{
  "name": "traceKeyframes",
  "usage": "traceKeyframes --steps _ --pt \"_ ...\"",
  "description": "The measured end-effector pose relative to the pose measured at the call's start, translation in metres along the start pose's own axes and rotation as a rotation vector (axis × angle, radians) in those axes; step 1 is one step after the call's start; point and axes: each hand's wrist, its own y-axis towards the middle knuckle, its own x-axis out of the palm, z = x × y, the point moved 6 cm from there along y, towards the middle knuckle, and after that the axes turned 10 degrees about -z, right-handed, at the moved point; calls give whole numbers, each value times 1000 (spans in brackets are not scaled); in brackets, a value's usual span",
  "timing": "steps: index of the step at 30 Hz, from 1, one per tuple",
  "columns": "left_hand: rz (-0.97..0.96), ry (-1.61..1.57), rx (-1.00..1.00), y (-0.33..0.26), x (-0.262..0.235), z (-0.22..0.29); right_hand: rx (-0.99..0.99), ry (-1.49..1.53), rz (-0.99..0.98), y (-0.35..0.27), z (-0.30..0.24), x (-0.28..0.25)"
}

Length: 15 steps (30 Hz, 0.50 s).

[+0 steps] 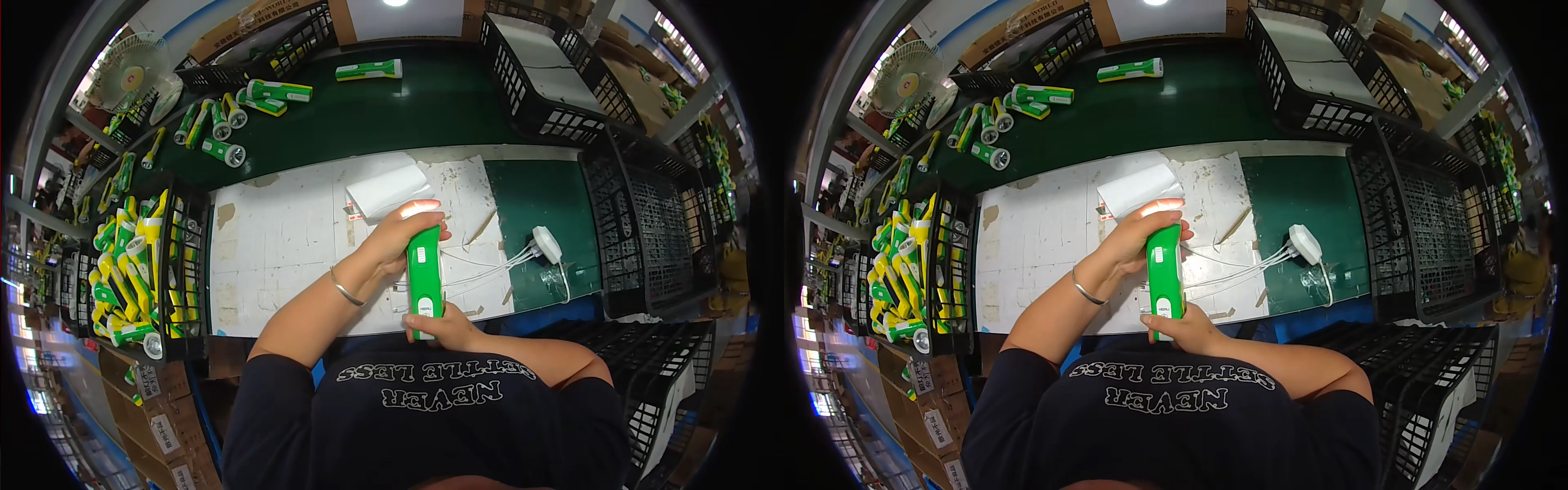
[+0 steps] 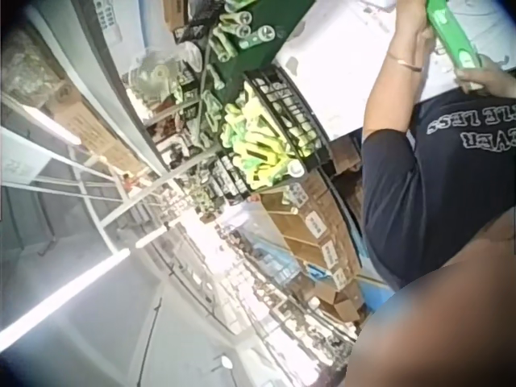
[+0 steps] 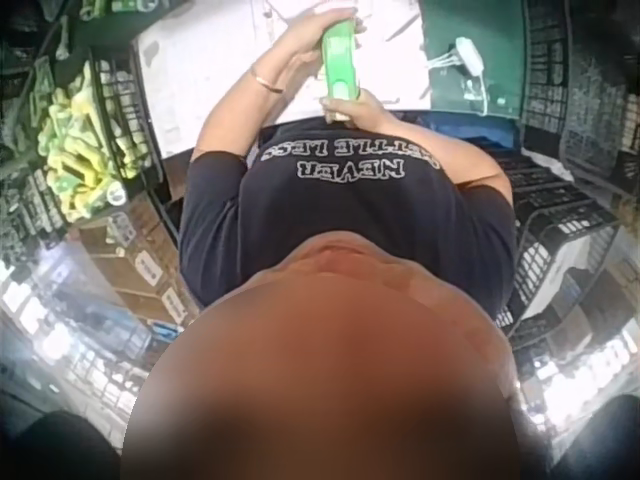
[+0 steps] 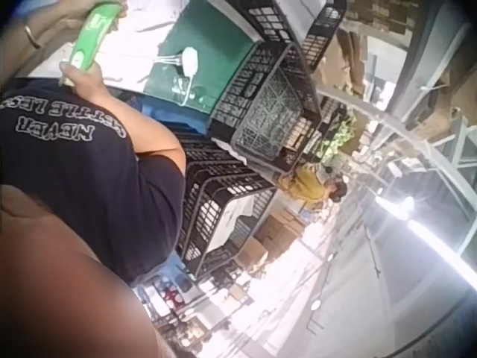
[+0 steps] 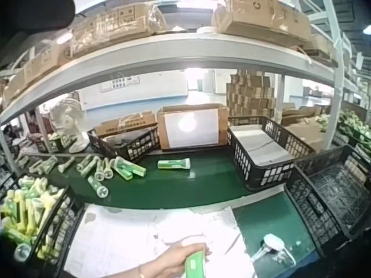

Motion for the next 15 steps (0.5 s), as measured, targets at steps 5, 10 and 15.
traceKeyframes --steps 5,10,15 --pt "-81 -219 -98 3 -5 -13 60 79 -26 -1 5 2" --pt "-126 -273 -105 6 -4 -14 10 76 -54 3 7 0" --pt "-108 -302 -110 7 -9 -18 4 123 -80 4 4 1"
